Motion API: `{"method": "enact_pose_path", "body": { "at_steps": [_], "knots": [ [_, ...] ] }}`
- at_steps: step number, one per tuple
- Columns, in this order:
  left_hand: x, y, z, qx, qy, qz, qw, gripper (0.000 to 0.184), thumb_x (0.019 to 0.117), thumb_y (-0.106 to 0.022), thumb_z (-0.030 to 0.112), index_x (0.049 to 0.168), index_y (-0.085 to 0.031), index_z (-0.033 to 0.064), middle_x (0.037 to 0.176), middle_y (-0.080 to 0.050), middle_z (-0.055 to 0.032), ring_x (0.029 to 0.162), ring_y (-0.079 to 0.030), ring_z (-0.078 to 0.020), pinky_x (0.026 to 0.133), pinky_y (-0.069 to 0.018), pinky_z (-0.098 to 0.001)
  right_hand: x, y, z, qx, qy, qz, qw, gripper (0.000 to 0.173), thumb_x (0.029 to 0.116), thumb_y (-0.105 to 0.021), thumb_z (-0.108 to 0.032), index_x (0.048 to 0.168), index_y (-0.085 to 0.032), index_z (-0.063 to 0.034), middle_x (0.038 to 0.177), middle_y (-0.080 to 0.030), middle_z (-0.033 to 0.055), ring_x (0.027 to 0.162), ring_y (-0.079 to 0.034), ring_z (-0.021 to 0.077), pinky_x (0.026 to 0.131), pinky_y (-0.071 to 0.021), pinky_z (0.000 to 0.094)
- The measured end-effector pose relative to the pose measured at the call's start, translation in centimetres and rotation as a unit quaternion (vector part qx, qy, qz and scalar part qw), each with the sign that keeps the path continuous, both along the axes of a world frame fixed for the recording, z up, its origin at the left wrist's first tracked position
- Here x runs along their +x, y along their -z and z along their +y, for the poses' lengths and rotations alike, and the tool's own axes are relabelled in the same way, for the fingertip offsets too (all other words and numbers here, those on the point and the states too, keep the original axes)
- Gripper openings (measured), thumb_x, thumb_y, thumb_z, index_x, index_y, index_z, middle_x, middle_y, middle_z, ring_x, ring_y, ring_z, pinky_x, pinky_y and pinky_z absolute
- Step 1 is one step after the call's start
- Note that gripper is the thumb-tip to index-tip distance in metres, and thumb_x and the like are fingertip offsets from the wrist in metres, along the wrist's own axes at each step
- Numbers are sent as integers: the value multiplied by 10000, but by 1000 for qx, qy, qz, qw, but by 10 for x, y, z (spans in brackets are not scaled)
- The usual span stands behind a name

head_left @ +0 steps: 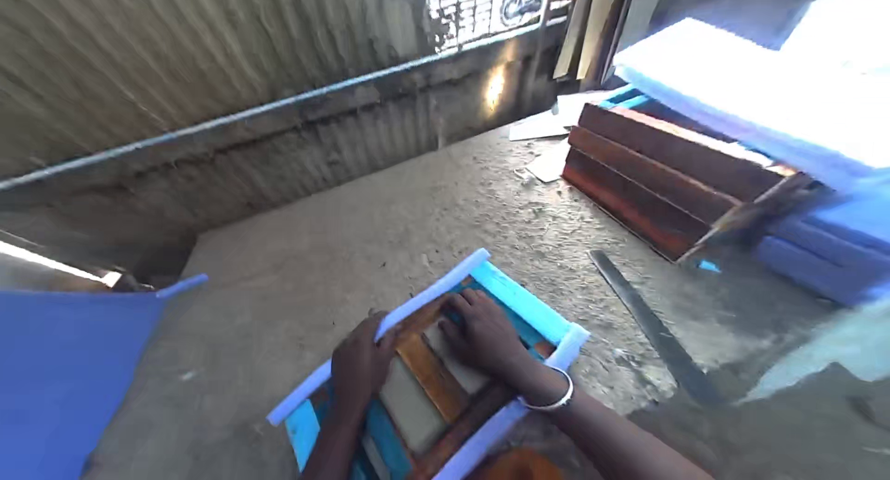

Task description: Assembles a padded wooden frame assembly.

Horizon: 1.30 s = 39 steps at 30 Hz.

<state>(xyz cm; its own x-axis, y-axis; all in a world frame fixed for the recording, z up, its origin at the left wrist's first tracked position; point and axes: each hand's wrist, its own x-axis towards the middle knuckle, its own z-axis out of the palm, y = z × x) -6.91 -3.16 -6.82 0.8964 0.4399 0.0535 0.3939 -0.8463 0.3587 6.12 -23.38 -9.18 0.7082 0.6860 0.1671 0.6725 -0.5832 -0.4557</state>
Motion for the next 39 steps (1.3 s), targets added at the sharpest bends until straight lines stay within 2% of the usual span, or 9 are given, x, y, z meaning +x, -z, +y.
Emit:
{"method": "enact_pose_path", "body": {
  "at_steps": [5,10,13,17,20,23,30,36,39],
  "knots": [
    [7,-2,7,-41,-21,24,999,414,1041,-521,489,1284,-675,190,980,-748,-107,920,-721,-324,819,-560,-603,6,7,-4,45,-13,8,999,280,955,-631,-431,1072,-710,-189,1006,-657,28,990,-638,229,844,-551,441],
    [10,-2,10,-65,-32,10,997,422,1069,-464,475,1249,-693,170,961,-742,-130,914,-714,-347,813,-546,-628,6,5,-11,94,-34,29,995,263,970,-636,-388,1056,-724,-156,987,-655,40,979,-635,233,843,-548,444],
    [14,-3,18,-106,-44,-19,993,389,1102,-419,366,1219,-707,133,979,-731,-131,905,-705,-318,826,-553,-603,8,6,-14,104,-46,25,993,251,975,-633,-390,1055,-735,-174,995,-659,28,992,-632,223,856,-548,427],
    [10,1,11,-64,-35,-28,997,422,1077,-436,474,1232,-700,184,994,-740,-85,905,-710,-291,796,-558,-599,10,7,-13,80,-59,27,995,280,973,-618,-427,1072,-733,-191,1021,-654,22,1027,-617,222,880,-536,428],
    [1,8,1,34,4,-19,999,522,995,-561,564,1359,-644,200,1162,-736,-67,1009,-723,-284,848,-578,-575,11,9,-12,66,-60,18,996,292,960,-618,-440,1054,-726,-186,1029,-648,20,1024,-612,219,862,-536,418],
    [4,6,0,43,-12,3,999,483,967,-654,508,1331,-656,191,1119,-745,-88,976,-728,-315,828,-574,-589,11,8,-12,59,-63,17,996,287,964,-613,-442,1052,-727,-194,1024,-642,7,1017,-608,204,856,-533,401],
    [33,-15,-11,67,-22,121,990,687,940,-478,744,1248,-689,167,1035,-744,-127,965,-715,-353,826,-552,-615,12,7,-12,64,-63,12,996,267,960,-627,-413,1028,-734,-179,1007,-644,31,991,-619,231,834,-541,427],
    [96,-13,-51,92,106,85,986,583,1028,-445,609,1242,-636,102,1033,-707,-178,918,-708,-391,733,-569,-618,6,-1,-10,117,-6,11,993,195,948,-646,-285,1026,-732,-129,977,-684,70,961,-669,256,800,-568,467],
    [118,-9,-44,71,88,104,988,660,1021,-340,681,1193,-689,148,1006,-730,-157,946,-712,-382,770,-557,-635,4,-3,-13,144,66,-12,987,181,937,-630,-296,924,-687,-125,863,-653,55,828,-658,240,681,-547,450]
  ]
}}
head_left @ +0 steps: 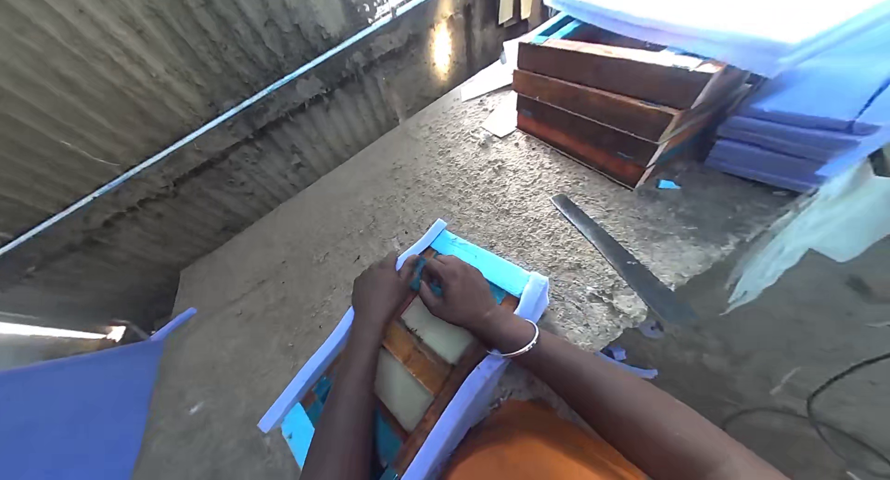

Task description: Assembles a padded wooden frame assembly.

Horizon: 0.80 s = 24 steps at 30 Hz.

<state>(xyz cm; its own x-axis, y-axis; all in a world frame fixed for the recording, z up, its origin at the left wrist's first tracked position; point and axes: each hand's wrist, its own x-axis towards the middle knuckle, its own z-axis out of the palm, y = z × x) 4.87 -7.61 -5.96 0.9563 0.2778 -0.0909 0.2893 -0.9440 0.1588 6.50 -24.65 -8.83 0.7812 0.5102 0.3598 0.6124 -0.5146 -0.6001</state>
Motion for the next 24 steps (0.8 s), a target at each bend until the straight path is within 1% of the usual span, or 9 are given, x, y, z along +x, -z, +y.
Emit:
{"method": "enact_pose_path", "body": {
  "at_steps": [4,7,10,12,15,18,20,22,24],
  "knots": [
    [16,4,31,-128,19,42,991,704,1024,-317,685,1190,-715,129,1056,-728,-186,1021,-695,-398,865,-527,-687,-2,-3,-5,-5,43,40,998,188,962,-613,-292,938,-687,-120,830,-661,73,803,-674,265,662,-549,491],
    [28,17,45,-217,23,37,975,672,1052,-335,628,1162,-732,98,1054,-727,-178,1017,-696,-349,907,-522,-652,3,0,-2,-44,29,44,998,205,963,-604,-326,933,-700,-149,837,-678,46,827,-681,237,695,-554,476],
    [26,22,46,-253,13,25,967,672,1037,-353,651,1086,-734,100,957,-722,-161,915,-700,-323,833,-546,-624,4,3,-1,-72,6,47,996,225,969,-591,-352,946,-704,-159,864,-687,34,862,-683,227,732,-557,469],
    [18,17,39,-211,3,17,977,694,1002,-347,719,1085,-732,147,924,-724,-144,875,-706,-331,785,-556,-634,5,3,-1,-81,-5,49,996,222,966,-590,-352,943,-704,-163,847,-680,24,847,-677,217,723,-548,454],
    [11,7,24,-109,8,-1,994,630,993,-342,727,1203,-699,253,989,-743,-90,930,-715,-316,800,-551,-646,6,1,-2,-61,3,62,996,223,963,-586,-354,929,-709,-171,820,-676,7,809,-674,191,696,-549,438],
    [6,4,18,-83,59,16,995,596,1002,-379,696,1491,-497,377,1233,-717,-54,1075,-706,-302,892,-545,-648,5,2,-2,33,61,67,995,184,949,-602,-318,946,-707,-167,809,-653,2,768,-658,177,669,-559,430],
    [7,1,16,-80,95,37,992,620,1018,-423,638,1576,-369,374,1326,-678,-75,1122,-694,-325,922,-538,-659,14,-2,-2,71,92,36,993,230,922,-611,-235,1104,-724,-151,971,-701,38,899,-685,207,761,-584,448],
    [3,3,11,-73,123,47,989,703,1004,-424,657,1621,-283,350,1469,-587,-45,1242,-642,-291,988,-521,-630,31,-20,-5,20,58,13,998,407,901,-610,-124,1304,-671,-136,1251,-690,75,1164,-652,260,968,-537,489],
    [-8,11,2,-48,165,36,985,914,947,-397,764,1655,-195,223,1668,-328,-17,1493,-392,-207,1174,-399,-536,55,-39,-10,-110,-43,10,993,547,934,-614,-139,1477,-558,-178,1529,-532,30,1452,-434,275,1195,-326,533]
  ]
}}
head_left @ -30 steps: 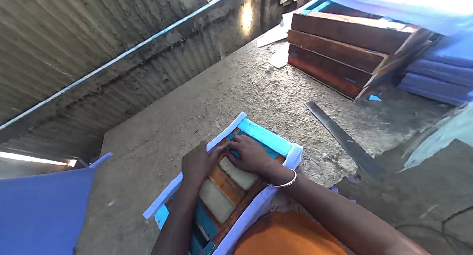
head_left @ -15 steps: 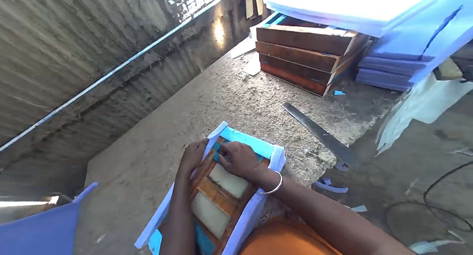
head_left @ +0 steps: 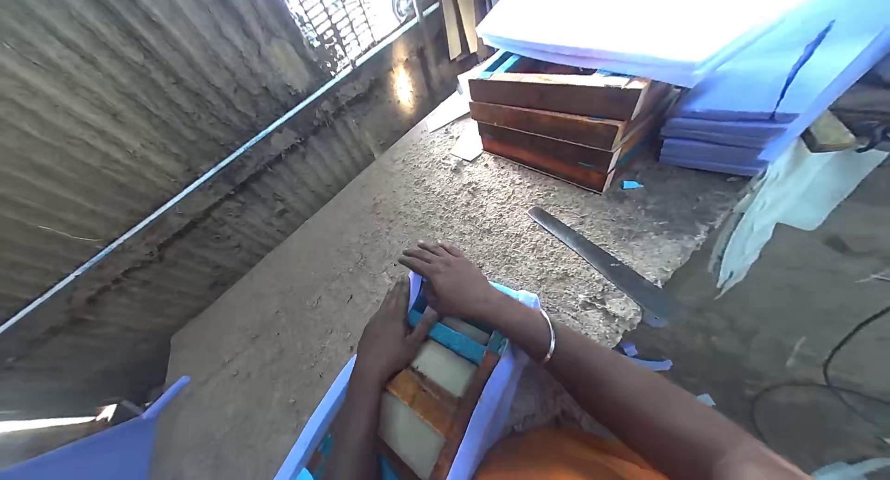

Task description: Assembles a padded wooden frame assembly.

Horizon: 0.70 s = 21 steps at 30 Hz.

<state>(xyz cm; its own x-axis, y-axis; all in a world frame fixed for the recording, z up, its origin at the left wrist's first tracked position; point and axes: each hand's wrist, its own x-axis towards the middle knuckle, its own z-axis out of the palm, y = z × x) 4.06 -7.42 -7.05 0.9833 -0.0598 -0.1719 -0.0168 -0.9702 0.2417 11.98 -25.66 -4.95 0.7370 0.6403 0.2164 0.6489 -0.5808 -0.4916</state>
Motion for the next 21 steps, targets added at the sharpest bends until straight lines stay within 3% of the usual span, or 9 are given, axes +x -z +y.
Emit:
{"method": "enact_pose_path", "body": {
  "at_steps": [1,2,4,7,9,11,17,19,21],
  "knots": [
    [-6,6,-3,17,20,-20,999,1033,901,-380,833,1658,-169,162,1709,-217,-30,1561,-240,-198,1244,-296,-499,14,0,-1,-67,-50,-8,996,572,959,-581,-190,1525,-506,-209,1602,-448,-6,1523,-322,267,1250,-214,543],
    [-12,13,-5,36,39,-48,997,1117,864,-363,881,1649,-186,108,1717,-178,-69,1582,-164,-223,1273,-222,-493,24,5,-2,-111,-91,-12,990,569,986,-543,-235,1550,-473,-204,1629,-408,-7,1547,-273,267,1265,-153,555],
    [-24,21,-9,76,63,-79,992,1186,828,-313,929,1630,-241,58,1716,-156,-118,1591,-119,-271,1288,-147,-511,26,23,-11,-153,-132,-41,979,578,1014,-445,-334,1566,-442,-163,1637,-394,23,1549,-268,262,1267,-134,554],
    [-29,23,-14,72,57,-83,992,1218,804,-301,954,1620,-271,50,1716,-165,-110,1592,-115,-261,1294,-133,-498,18,37,-28,-176,-136,-87,971,629,1005,-367,-414,1578,-422,-161,1645,-381,21,1552,-267,233,1271,-123,547],
    [-37,21,-12,56,59,-71,994,1223,797,-320,955,1631,-241,65,1717,-171,-91,1590,-125,-243,1295,-136,-492,12,39,-25,-193,-128,-94,968,657,997,-411,-468,1571,-433,-149,1641,-387,36,1551,-268,248,1272,-113,559],
    [-45,15,-5,43,80,-61,994,1189,823,-338,928,1634,-231,64,1713,-190,-90,1589,-136,-230,1299,-126,-493,10,38,-22,-203,-124,-101,966,661,985,-505,-443,1567,-435,-137,1641,-382,53,1552,-260,272,1268,-114,571],
    [-49,14,-6,26,68,-53,996,1110,846,-512,827,1634,-242,93,1693,-266,-38,1581,-148,-151,1302,-107,-431,9,39,-23,-177,-119,-118,970,597,960,-548,-370,1547,-472,-298,1605,-442,10,1539,-293,243,1263,-164,548],
    [-49,15,-9,9,48,-61,997,1109,837,-547,810,1625,-263,84,1685,-288,-35,1576,-167,-138,1302,-108,-419,10,37,-22,-183,-130,-130,966,533,968,-520,-352,1495,-540,-275,1621,-409,-7,1545,-268,225,1256,-190,526],
    [-49,20,-10,-15,28,-90,995,1099,827,-591,785,1616,-290,81,1666,-334,-29,1559,-224,-121,1298,-146,-410,10,34,-19,-195,-142,-134,961,513,981,-497,-340,1477,-562,-228,1593,-450,-32,1542,-275,197,1267,-180,498]
  ]
}}
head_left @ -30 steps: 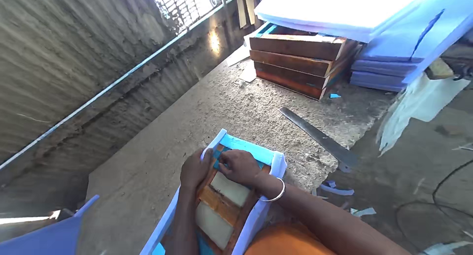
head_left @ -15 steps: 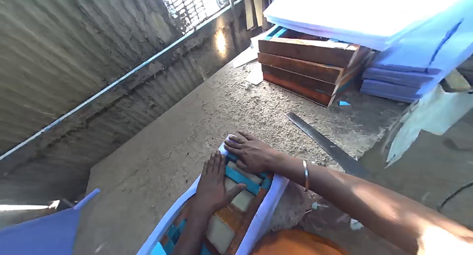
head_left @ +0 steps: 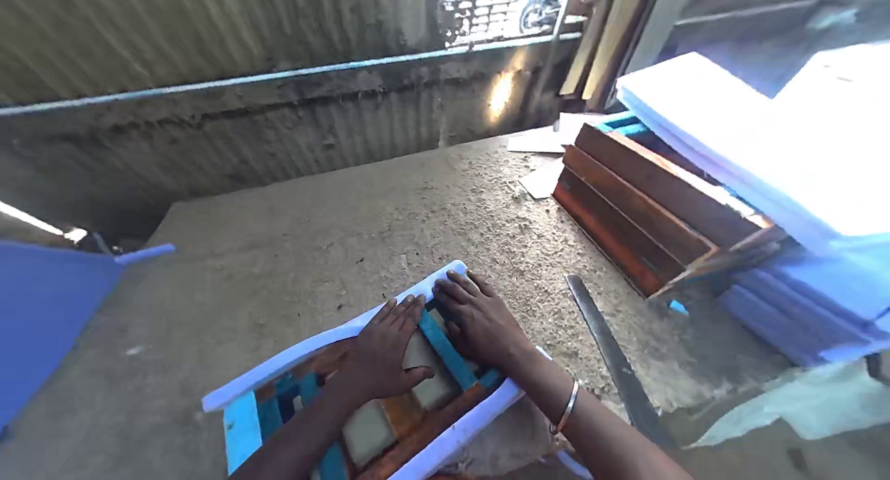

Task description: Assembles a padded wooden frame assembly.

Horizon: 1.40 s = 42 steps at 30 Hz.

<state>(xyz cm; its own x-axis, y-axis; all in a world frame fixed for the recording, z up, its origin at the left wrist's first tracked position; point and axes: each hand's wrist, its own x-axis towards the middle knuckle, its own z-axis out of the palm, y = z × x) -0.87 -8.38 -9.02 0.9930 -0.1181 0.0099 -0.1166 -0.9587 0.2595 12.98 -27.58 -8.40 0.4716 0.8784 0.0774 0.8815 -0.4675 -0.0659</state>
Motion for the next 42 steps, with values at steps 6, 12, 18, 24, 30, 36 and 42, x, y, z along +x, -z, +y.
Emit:
{"method": "enact_pose_path", "body": {
  "at_steps": [6,12,18,24,30,36,42],
  "knots": [
    [-3,0,-9,-21,-40,-9,999,1059,854,-681,651,1631,-239,84,1675,-312,-30,1548,-253,-113,1296,-148,-383,-3,1,3,28,12,-2,1000,466,948,-532,-311,1390,-649,-218,1456,-598,-44,1460,-426,161,1247,-261,463],
    [0,4,-8,-41,-47,-36,997,883,915,-708,461,1615,-302,109,1661,-344,-11,1527,-311,-123,1280,-212,-394,-6,1,5,8,39,7,999,491,957,-472,-298,1422,-624,-257,1478,-583,-64,1458,-430,159,1221,-302,477],
    [8,13,-11,-32,-102,-170,980,496,1017,-479,181,1511,-513,159,1459,-607,25,1329,-578,-110,1171,-417,-351,-6,4,5,25,51,1,998,473,971,-447,-322,1400,-643,-293,1467,-589,-95,1452,-434,132,1218,-310,459],
    [2,3,11,29,-158,-132,978,429,1038,-507,451,1350,-673,208,1301,-694,-25,1168,-678,-207,965,-561,-433,-6,4,6,31,56,-4,998,454,971,-450,-325,1370,-666,-299,1443,-607,-111,1441,-446,122,1215,-315,445],
    [-5,-1,-4,89,-128,30,987,536,1097,-386,376,1579,-406,142,1640,-370,-111,1521,-336,-279,1229,-284,-493,-6,3,8,32,54,-1,998,450,967,-455,-333,1360,-673,-302,1434,-611,-116,1446,-436,124,1212,-311,452],
    [-6,12,-10,147,-119,3,982,546,1075,-460,261,1578,-381,64,1660,-333,-108,1559,-249,-261,1244,-256,-494,-5,6,9,24,51,-8,998,463,956,-465,-346,1370,-666,-303,1448,-598,-116,1452,-423,125,1212,-312,443],
    [-5,4,-11,118,-123,45,984,592,1078,-451,299,1605,-318,65,1686,-270,-113,1575,-197,-261,1261,-196,-504,-5,8,7,36,48,-26,998,451,961,-477,-360,1359,-676,-291,1432,-614,-95,1433,-452,139,1197,-337,452]
  ]
}}
